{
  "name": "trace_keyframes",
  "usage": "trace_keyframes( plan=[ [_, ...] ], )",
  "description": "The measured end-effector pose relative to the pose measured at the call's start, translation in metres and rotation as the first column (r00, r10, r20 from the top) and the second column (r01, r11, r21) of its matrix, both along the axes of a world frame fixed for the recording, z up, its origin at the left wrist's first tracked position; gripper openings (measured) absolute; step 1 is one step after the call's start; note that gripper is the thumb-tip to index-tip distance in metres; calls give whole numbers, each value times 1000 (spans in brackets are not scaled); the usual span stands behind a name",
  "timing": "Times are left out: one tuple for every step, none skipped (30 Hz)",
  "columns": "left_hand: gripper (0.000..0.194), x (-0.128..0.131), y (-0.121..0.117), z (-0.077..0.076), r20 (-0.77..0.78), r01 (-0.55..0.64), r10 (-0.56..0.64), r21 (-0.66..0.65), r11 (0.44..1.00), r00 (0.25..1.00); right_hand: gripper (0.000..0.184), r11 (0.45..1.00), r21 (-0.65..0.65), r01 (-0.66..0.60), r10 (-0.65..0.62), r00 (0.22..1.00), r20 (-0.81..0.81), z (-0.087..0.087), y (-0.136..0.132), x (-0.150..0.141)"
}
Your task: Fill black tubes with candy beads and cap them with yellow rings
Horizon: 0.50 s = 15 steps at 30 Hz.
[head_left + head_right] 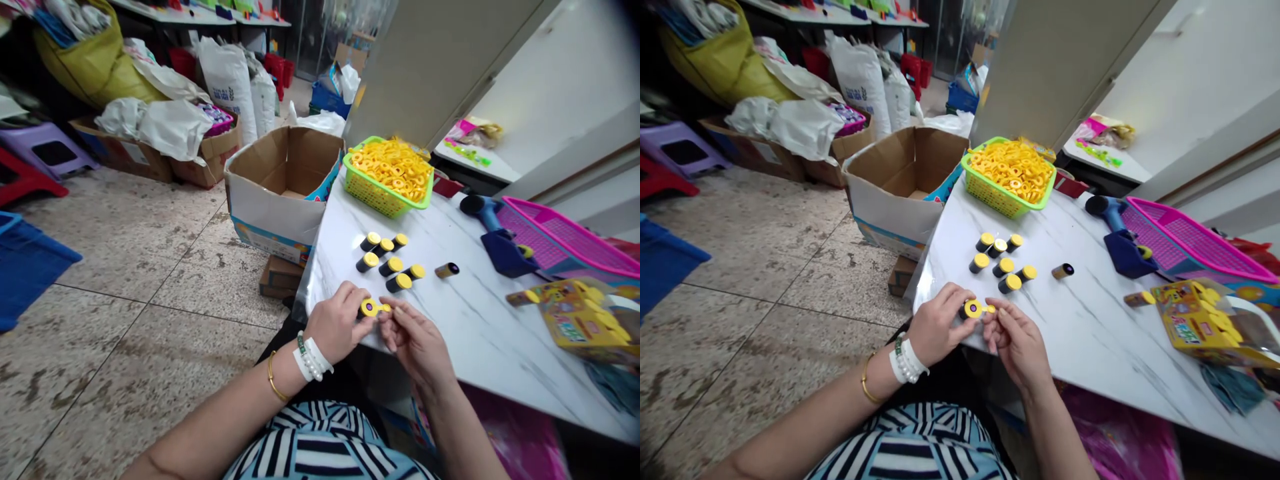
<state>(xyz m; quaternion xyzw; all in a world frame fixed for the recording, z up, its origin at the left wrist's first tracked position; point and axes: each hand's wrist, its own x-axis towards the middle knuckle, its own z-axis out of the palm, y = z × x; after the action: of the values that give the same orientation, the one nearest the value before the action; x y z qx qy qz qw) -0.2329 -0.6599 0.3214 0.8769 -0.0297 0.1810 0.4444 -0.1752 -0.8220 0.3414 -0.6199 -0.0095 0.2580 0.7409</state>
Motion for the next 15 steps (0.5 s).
trace_keyframes(
  plan=[
    [26, 0, 0, 0, 1, 3, -3, 15, 1000, 1000, 32, 1000, -8, -18, 17, 999, -35, 1, -2, 4],
    [26, 0, 1, 0, 0, 7, -7, 24, 1000, 1000, 31, 999, -19, -42, 40, 997, -69, 3, -4, 8],
    [25, 1, 1, 0, -1, 12, -12, 26, 1000, 1000, 31, 997, -30, -75, 71, 992, -100, 5, -5, 12],
    [25, 1, 2, 0, -2, 18, -18, 23, 1000, 1000, 31, 992, -42, -117, 111, 986, -127, 7, -5, 16],
    [24, 1, 2, 0, -5, 26, -26, 17, 1000, 1000, 32, 984, -51, -169, 159, 976, -150, 10, -5, 20],
    [24, 2, 3, 1, -12, 36, -35, 12, 999, 999, 34, 974, -61, -220, 208, 964, -167, 12, -3, 22],
    [24, 2, 3, 1, -22, 43, -43, 9, 999, 999, 35, 959, -73, -273, 256, 950, -181, 14, -2, 25],
    [24, 2, 4, 1, -35, 50, -49, 8, 999, 998, 37, 942, -94, -322, 300, 934, -193, 15, 1, 27],
    [23, 2, 4, 2, -53, 57, -57, 9, 998, 997, 38, 923, -123, -366, 337, 919, -205, 16, 4, 28],
    [22, 3, 4, 2, -74, 69, -68, 10, 998, 995, 39, 902, -158, -401, 365, 905, -217, 17, 7, 30],
    [22, 4, 5, 3, -93, 82, -81, 13, 997, 992, 40, 881, -195, -431, 386, 893, -230, 18, 11, 31],
    [20, 5, 5, 3, -109, 98, -95, 15, 995, 989, 40, 862, -224, -454, 402, 883, -242, 18, 14, 33],
    [19, 7, 6, 4, -122, 112, -109, 20, 993, 987, 41, 850, -237, -471, 414, 875, -251, 17, 16, 34],
    [18, 8, 6, 4, -135, 123, -119, 25, 992, 984, 42, 848, -234, -475, 418, 872, -254, 17, 18, 35],
    [18, 10, 7, 4, -149, 129, -122, 32, 991, 981, 43, 854, -217, -472, 416, 872, -258, 16, 19, 36]
  ],
)
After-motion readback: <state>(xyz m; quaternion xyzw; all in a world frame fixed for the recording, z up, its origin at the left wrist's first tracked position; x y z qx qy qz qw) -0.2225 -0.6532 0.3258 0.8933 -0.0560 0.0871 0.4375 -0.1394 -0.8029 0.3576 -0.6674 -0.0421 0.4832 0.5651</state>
